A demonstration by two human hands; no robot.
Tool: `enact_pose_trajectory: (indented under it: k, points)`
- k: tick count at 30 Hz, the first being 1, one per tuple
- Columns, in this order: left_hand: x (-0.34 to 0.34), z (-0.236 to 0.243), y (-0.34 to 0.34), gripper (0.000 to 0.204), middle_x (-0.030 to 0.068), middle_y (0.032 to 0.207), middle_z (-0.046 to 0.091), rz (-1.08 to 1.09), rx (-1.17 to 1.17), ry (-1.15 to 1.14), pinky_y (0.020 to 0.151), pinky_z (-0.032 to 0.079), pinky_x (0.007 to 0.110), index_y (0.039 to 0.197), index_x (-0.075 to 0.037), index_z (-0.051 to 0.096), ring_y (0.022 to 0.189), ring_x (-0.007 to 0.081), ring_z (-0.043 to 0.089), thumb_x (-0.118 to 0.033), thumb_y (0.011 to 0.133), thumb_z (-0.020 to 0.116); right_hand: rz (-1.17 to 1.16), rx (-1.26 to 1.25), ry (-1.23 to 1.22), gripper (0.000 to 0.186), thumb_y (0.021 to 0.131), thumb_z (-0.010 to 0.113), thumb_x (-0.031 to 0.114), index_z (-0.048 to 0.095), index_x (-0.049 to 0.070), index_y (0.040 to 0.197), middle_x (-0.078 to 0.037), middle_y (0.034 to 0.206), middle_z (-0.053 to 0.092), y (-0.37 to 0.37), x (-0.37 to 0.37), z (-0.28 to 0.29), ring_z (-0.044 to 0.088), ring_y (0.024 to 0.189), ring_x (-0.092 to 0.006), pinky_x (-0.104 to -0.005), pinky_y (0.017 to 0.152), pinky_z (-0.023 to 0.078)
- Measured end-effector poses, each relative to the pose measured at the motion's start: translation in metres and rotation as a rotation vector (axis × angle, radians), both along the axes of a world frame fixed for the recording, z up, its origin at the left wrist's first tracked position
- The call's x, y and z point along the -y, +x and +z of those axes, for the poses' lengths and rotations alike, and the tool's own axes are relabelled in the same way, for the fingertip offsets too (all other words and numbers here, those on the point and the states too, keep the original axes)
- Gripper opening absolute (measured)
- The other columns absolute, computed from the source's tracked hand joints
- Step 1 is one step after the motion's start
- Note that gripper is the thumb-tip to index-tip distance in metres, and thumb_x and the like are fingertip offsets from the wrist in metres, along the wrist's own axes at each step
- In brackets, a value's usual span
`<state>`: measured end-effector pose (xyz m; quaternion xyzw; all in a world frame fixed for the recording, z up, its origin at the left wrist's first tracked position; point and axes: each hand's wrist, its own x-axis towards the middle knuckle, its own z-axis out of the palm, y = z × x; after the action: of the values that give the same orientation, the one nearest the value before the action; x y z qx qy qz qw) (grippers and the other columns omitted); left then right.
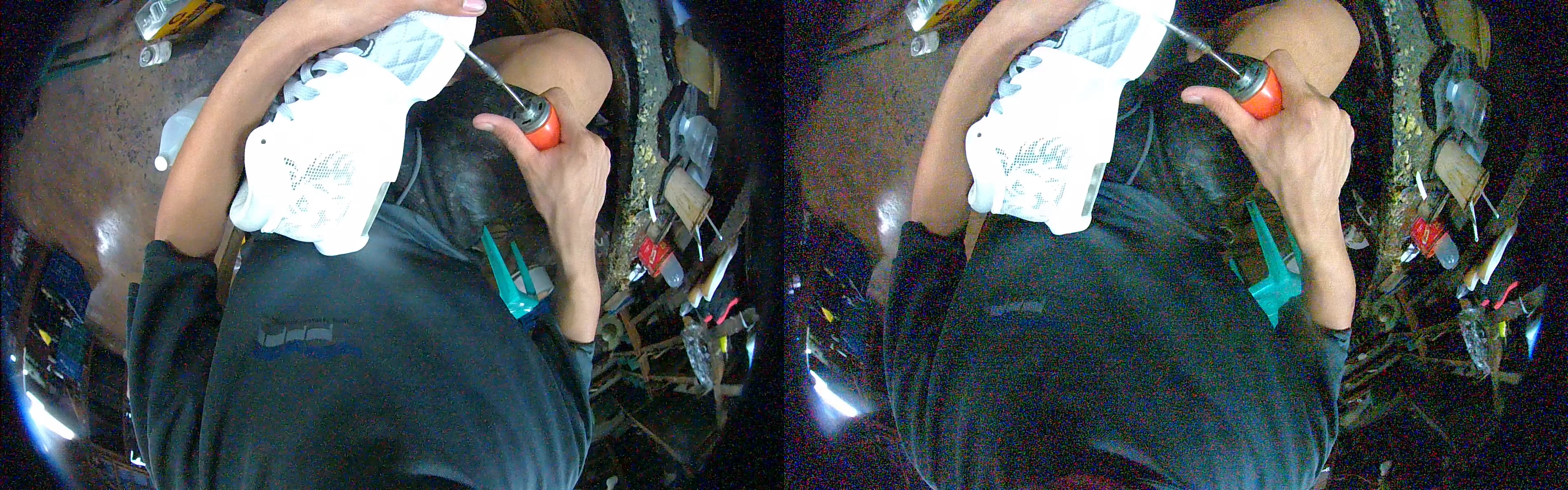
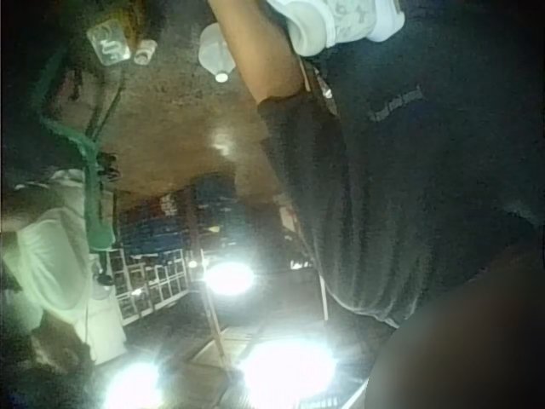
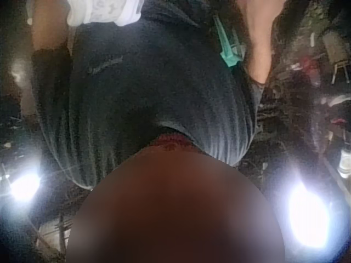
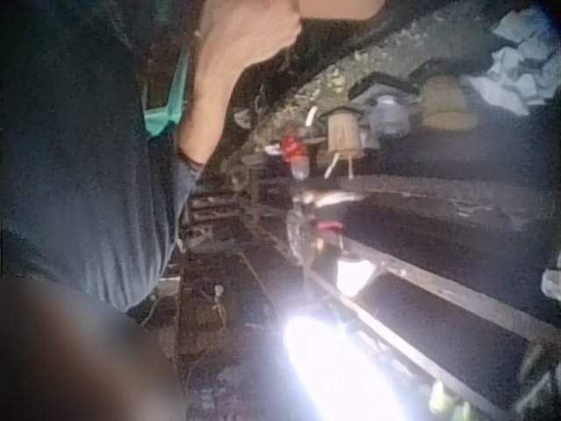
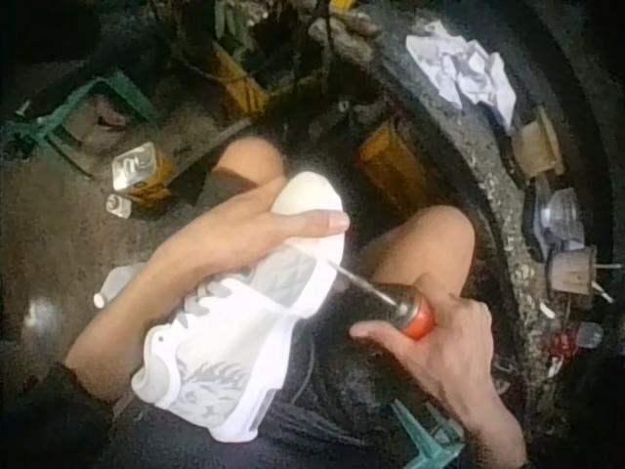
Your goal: The person uses a soldering iron to apply heat to the upper and sole of a white sneaker, then uses a small brush to apply a dark substance to the same areas. The person repeatedly rotates the shoe to access different sections while seated.
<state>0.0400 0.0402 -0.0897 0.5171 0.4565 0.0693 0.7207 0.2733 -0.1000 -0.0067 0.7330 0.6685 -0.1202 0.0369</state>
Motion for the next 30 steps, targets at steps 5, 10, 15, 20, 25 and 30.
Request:
enact_pose_trajectory:
  k: [5, 10, 15, 20, 25, 30]
  points:
    - [0.000, 0.002, 0.002, 0.072, 0.0157, 0.116, 0.076, -0.010, 0.010, 0.005, 0.086, 0.060, 0.035, 0.140, -0.004, 0.060, 0.102, 0.0242, 0.076, -0.059, 0.097, 0.077, 0.011, 0.016, -0.003, 0.076, 0.074, 0.081, 0.084, 0.067, 0.011, 0.089, -0.016, 0.059, 0.066, 0.001, 0.000, 0.000, 0.072, 0.062, -0.0461, -0.0542, 0.052, 0.058]
    - [0.001, 0.011, 0.003, 0.073, 0.0162, 0.117, 0.076, -0.004, -0.024, -0.023, 0.087, 0.060, 0.036, 0.142, -0.004, 0.059, 0.104, 0.0255, 0.076, -0.059, 0.097, 0.077, 0.003, -0.014, 0.013, 0.076, 0.074, 0.081, 0.084, 0.068, 0.010, 0.089, -0.017, 0.060, 0.067, 0.000, -0.002, 0.001, 0.072, 0.063, -0.0460, -0.0541, 0.053, 0.058]
    - [0.001, 0.024, -0.001, 0.074, 0.0175, 0.120, 0.075, -0.012, 0.079, -0.026, 0.088, 0.061, 0.037, 0.144, -0.004, 0.058, 0.105, 0.0263, 0.076, -0.058, 0.097, 0.077, 0.023, 0.020, -0.061, 0.067, 0.078, 0.088, 0.071, 0.073, 0.009, 0.098, -0.017, 0.065, 0.070, -0.002, 0.001, 0.005, 0.075, 0.068, -0.0419, -0.0478, 0.061, 0.060]
    - [0.004, 0.035, -0.004, 0.075, 0.0185, 0.121, 0.074, 0.007, 0.017, -0.048, 0.090, 0.061, 0.038, 0.146, -0.005, 0.057, 0.107, 0.0268, 0.076, -0.058, 0.097, 0.078, 0.052, 0.000, -0.045, 0.069, 0.077, 0.086, 0.075, 0.072, 0.010, 0.096, -0.017, 0.065, 0.070, 0.001, 0.003, 0.004, 0.074, 0.066, -0.0427, -0.0491, 0.059, 0.059]
    - [0.001, 0.035, -0.010, 0.080, 0.0199, 0.123, 0.074, -0.015, 0.076, -0.031, 0.090, 0.061, 0.038, 0.150, -0.003, 0.055, 0.107, 0.0270, 0.076, -0.059, 0.096, 0.078, 0.009, -0.036, -0.017, 0.073, 0.074, 0.082, 0.083, 0.069, 0.013, 0.091, -0.016, 0.064, 0.069, 0.006, 0.002, 0.001, 0.073, 0.063, -0.0444, -0.0521, 0.053, 0.058]
    - [0.004, 0.033, -0.015, 0.084, 0.0212, 0.123, 0.074, -0.003, 0.074, -0.042, 0.088, 0.061, 0.037, 0.150, 0.000, 0.053, 0.106, 0.0269, 0.076, -0.059, 0.096, 0.078, 0.032, -0.066, -0.004, 0.071, 0.073, 0.083, 0.082, 0.069, 0.014, 0.090, -0.015, 0.063, 0.068, 0.004, 0.003, 0.002, 0.072, 0.063, -0.0439, -0.0519, 0.054, 0.058]
